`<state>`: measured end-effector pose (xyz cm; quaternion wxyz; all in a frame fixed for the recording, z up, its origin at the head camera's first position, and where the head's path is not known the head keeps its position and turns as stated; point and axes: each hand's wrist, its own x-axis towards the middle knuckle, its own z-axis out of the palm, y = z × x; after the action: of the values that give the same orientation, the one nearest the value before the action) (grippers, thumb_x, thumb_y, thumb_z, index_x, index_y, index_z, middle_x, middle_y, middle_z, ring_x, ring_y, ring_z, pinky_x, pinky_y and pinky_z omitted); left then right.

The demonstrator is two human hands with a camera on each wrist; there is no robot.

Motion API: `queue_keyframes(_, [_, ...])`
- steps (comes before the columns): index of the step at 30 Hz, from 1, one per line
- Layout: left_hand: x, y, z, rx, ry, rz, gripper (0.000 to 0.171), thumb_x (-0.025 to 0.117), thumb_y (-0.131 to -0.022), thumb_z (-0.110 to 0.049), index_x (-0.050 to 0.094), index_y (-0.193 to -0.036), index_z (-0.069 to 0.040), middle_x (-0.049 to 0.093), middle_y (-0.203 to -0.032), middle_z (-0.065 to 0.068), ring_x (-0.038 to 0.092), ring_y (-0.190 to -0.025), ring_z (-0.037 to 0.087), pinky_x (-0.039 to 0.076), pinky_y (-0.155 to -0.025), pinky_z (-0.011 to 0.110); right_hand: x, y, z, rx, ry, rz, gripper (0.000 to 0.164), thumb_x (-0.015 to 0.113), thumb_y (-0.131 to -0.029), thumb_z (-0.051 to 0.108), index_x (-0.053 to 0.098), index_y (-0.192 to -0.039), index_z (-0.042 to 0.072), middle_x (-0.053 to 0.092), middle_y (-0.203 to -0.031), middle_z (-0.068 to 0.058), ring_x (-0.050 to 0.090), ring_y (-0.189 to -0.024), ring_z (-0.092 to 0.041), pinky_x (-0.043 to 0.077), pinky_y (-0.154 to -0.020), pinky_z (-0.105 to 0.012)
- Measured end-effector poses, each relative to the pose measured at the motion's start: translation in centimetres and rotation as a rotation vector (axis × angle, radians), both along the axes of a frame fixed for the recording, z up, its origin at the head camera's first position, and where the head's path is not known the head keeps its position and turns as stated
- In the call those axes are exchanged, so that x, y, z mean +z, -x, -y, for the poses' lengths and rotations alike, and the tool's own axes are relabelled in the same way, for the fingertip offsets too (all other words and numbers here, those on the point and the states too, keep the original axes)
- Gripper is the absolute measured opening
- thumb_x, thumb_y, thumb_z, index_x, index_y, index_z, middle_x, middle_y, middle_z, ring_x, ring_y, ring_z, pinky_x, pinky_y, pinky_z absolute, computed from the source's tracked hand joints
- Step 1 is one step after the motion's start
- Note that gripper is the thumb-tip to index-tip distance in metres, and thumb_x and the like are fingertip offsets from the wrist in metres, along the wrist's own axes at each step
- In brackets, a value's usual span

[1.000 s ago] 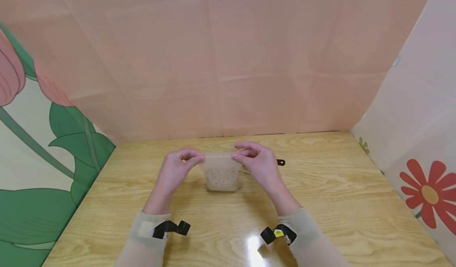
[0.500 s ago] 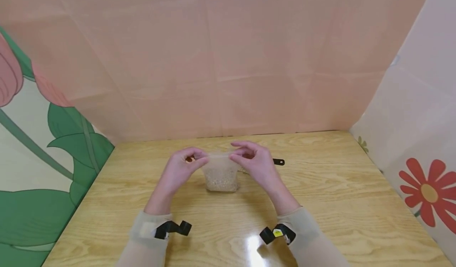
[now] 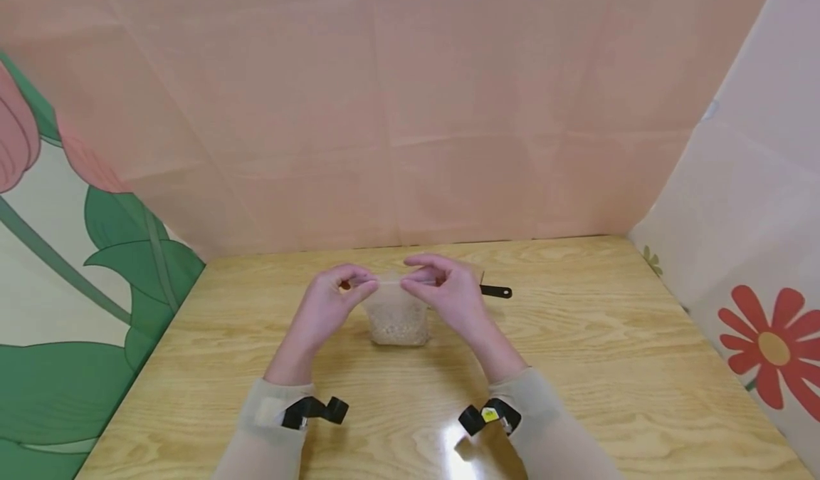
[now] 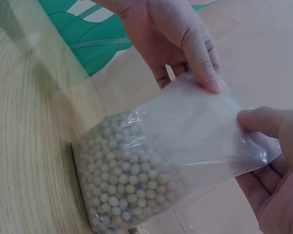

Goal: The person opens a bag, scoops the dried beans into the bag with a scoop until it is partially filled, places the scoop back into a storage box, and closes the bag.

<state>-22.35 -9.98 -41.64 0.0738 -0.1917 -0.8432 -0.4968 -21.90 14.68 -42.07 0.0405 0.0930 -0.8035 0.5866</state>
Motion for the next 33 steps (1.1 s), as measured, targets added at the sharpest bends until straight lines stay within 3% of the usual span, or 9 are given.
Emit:
queue_keyframes(5, [-0.2, 0.1, 0.1, 0.011, -0.018, 0.018, 0.011, 0.079, -0.105, -0.026, 0.083, -0.11, -0.017, 0.079, -0.105, -0.007, 0.07, -0.102, 0.016, 0.055, -0.099, 0.047, 0.1, 0.3, -0.1, -0.017, -0.04, 0.003, 0.034, 0.09, -0.096, 0.03, 0.081, -0.127, 0.018, 0.084, -0.104, 0.0, 0.073, -0.095, -0.026, 0.054, -0.072, -0.029])
queue_keyframes(11, [-0.2, 0.1, 0.9, 0.067, -0.048, 0.057, 0.008, 0.081, -0.103, -0.024, 0.084, -0.107, -0.019, 0.077, -0.1, -0.009, 0.068, -0.096, 0.016, 0.056, -0.094, 0.044, 0.6, 0.5, -0.6, -0.015, -0.088, 0.071, 0.038, 0.09, -0.095, 0.034, 0.081, -0.13, 0.023, 0.083, -0.104, 0.002, 0.074, -0.095, -0.023, 0.051, -0.07, -0.029])
queue_keyframes(16, [-0.3, 0.2, 1.3, 0.057, -0.045, 0.024, 0.007, 0.08, -0.103, -0.022, 0.084, -0.105, -0.016, 0.077, -0.1, -0.006, 0.068, -0.095, 0.017, 0.055, -0.096, 0.045, 1.5, 0.8, -0.4, 0.07, -0.212, 0.028, 0.04, 0.092, -0.094, 0.034, 0.081, -0.131, 0.022, 0.081, -0.12, 0.001, 0.076, -0.111, -0.022, 0.061, -0.087, -0.04])
queue_keyframes(20, [-0.2, 0.1, 1.3, 0.074, -0.055, 0.031, 0.006, 0.081, -0.102, -0.022, 0.084, -0.102, -0.017, 0.077, -0.099, -0.006, 0.068, -0.094, 0.017, 0.054, -0.096, 0.045, 2.4, 1.1, 0.4, 0.131, -0.327, -0.028, 0.04, 0.092, -0.093, 0.038, 0.082, -0.128, 0.021, 0.078, -0.128, 0.002, 0.073, -0.12, -0.023, 0.061, -0.097, -0.049])
queue_keyframes(24, [-0.2, 0.1, 1.2, 0.076, -0.056, 0.038, 0.005, 0.081, -0.102, -0.021, 0.084, -0.101, -0.017, 0.077, -0.097, -0.006, 0.067, -0.093, 0.017, 0.054, -0.095, 0.045, 2.8, 1.6, 1.0, 0.15, -0.375, -0.013, 0.035, 0.09, -0.095, 0.038, 0.083, -0.124, 0.021, 0.078, -0.124, 0.003, 0.072, -0.116, -0.023, 0.061, -0.095, -0.049])
queue_keyframes(33, [-0.2, 0.0, 1.2, 0.067, -0.05, 0.038, 0.006, 0.081, -0.103, -0.022, 0.084, -0.102, -0.017, 0.076, -0.097, -0.006, 0.067, -0.093, 0.017, 0.054, -0.096, 0.045, 3.0, 1.9, 1.5, 0.149, -0.348, 0.054, 0.008, 0.088, -0.098, 0.031, 0.086, -0.098, 0.024, 0.078, -0.103, 0.005, 0.074, -0.1, -0.018, 0.06, -0.09, -0.047])
